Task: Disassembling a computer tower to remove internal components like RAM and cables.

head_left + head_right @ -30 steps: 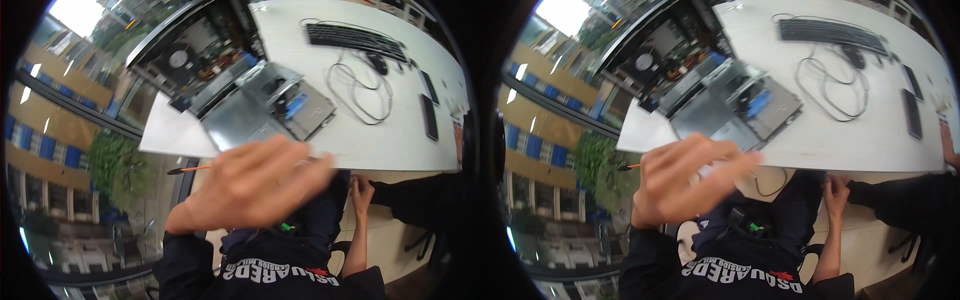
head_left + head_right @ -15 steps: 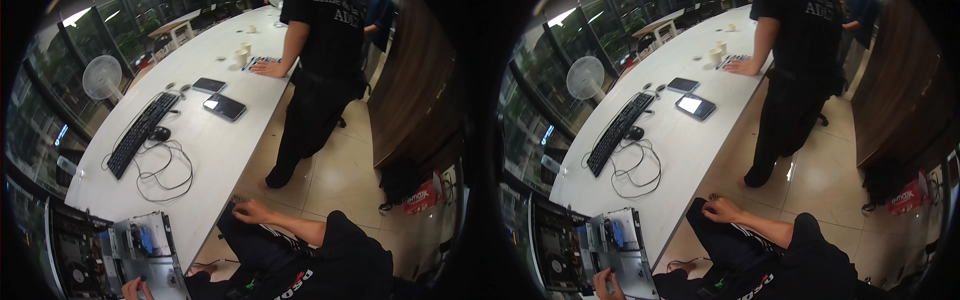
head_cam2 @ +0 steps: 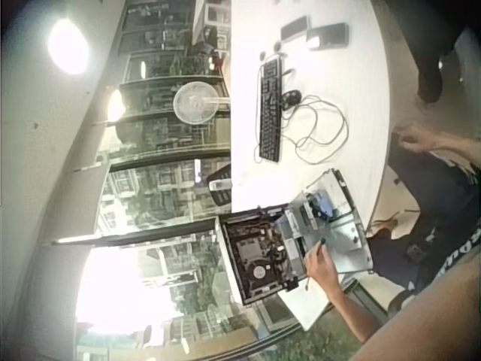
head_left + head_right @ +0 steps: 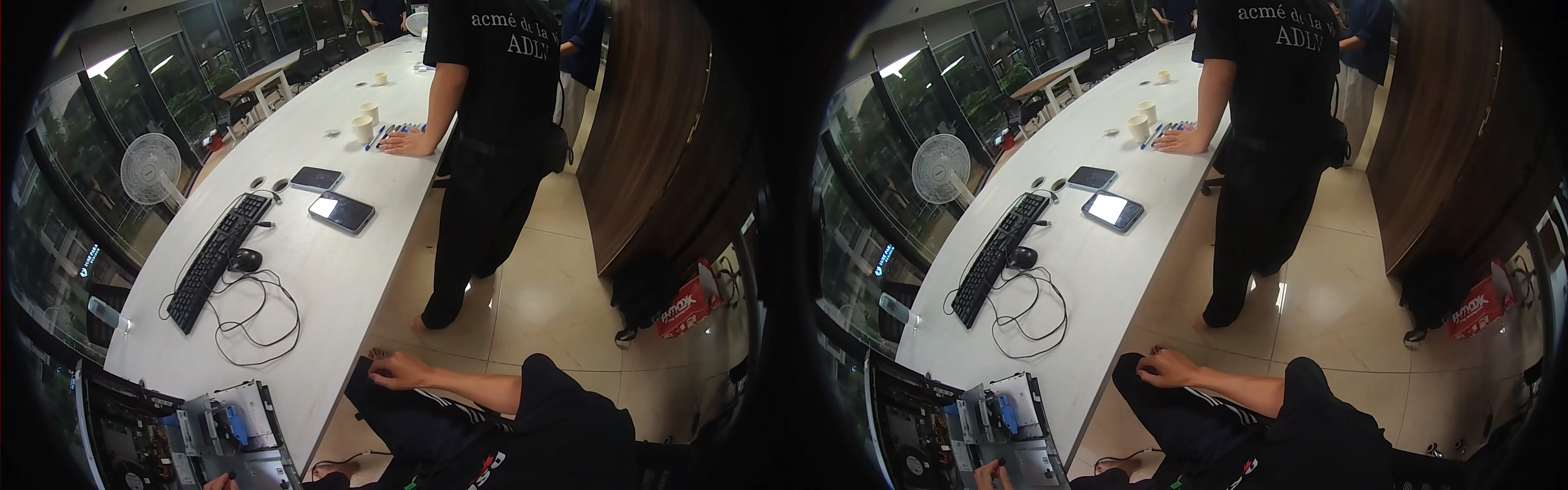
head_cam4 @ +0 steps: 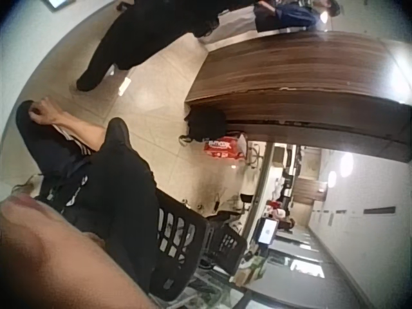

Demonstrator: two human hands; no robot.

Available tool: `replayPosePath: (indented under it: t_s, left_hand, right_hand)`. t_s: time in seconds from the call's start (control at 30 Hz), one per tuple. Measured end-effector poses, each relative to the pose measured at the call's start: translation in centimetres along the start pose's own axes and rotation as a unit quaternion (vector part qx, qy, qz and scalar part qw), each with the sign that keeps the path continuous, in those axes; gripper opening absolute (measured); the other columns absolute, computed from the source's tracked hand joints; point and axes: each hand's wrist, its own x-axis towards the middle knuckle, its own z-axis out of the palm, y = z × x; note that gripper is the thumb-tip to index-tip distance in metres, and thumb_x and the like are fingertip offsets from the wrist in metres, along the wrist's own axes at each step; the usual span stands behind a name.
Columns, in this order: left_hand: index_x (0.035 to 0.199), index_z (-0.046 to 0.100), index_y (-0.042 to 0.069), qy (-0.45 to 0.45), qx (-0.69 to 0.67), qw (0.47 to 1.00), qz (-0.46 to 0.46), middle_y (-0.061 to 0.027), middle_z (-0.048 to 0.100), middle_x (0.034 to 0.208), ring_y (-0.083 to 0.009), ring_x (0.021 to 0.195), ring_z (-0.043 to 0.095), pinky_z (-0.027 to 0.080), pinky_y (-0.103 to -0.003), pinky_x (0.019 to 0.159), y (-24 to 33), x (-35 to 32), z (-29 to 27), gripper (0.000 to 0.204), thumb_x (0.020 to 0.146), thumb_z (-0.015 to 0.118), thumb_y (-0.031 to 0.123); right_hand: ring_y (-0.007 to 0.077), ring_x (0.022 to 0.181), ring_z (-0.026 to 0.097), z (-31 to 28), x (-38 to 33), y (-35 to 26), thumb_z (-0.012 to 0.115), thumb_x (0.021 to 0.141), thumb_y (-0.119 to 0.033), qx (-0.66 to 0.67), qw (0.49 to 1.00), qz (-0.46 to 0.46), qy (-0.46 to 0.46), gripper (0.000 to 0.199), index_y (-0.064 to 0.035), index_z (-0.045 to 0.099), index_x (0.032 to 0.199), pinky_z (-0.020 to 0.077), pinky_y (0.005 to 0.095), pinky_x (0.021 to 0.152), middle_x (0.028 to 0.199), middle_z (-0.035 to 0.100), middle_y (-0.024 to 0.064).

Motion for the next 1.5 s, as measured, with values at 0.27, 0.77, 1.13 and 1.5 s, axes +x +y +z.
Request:
replayPosePath:
  t_s: [0.27,0.77,1.13,1.5]
  left_hand:
    - [0.116,0.072,0.001,-0.003,-0.005,1.0,-0.02,-0.0148,0.069,0.115,-0.0294,0.102,0.068,0.055,-0.036,0.087,-1.9,-0.4,0.8,0.019,0.1,0.067,0.01]
    - [0.118,0.073,0.004,-0.01,0.002,1.0,0.022,-0.0175,0.071,0.116,-0.0371,0.113,0.064,0.048,-0.045,0.1,-3.4,-0.2,2.2,0.037,0.087,0.057,-0.01]
    - [0.112,0.075,0.007,0.002,-0.032,0.999,0.021,-0.0153,0.071,0.113,-0.0353,0.111,0.065,0.047,-0.044,0.099,-2.8,-0.3,2.1,0.039,0.082,0.056,-0.01]
    - [0.105,0.077,0.009,0.032,0.002,0.997,0.074,-0.0117,0.072,0.109,-0.0308,0.107,0.067,0.048,-0.04,0.096,-2.2,-0.3,2.1,0.024,0.089,0.066,-0.005]
  right_hand:
    - [0.0347,0.064,0.063,0.2,0.0,0.3,0.066,0.091,-0.027,-0.004,1.0,-0.003,0.003,0.025,-0.0057,0.076,0.099,0.052,0.0463,0.069,0.065,0.064,0.0178]
    - [0.0343,0.067,0.061,0.3,-0.1,0.4,0.067,0.09,-0.026,0.002,1.0,-0.004,-0.002,0.023,-0.0062,0.077,0.096,0.0515,0.0461,0.071,0.067,0.064,0.0175]
    - [0.0348,0.069,0.062,0.2,0.0,0.0,0.066,0.091,-0.026,-0.006,1.0,-0.01,-0.004,0.024,-0.0051,0.076,0.097,0.0512,0.0463,0.071,0.068,0.065,0.0182]
    - [0.0348,0.072,0.062,0.3,-0.1,0.1,0.067,0.091,-0.026,-0.016,1.0,0.009,-0.012,0.023,-0.0054,0.076,0.096,0.0523,0.0466,0.072,0.067,0.064,0.0172]
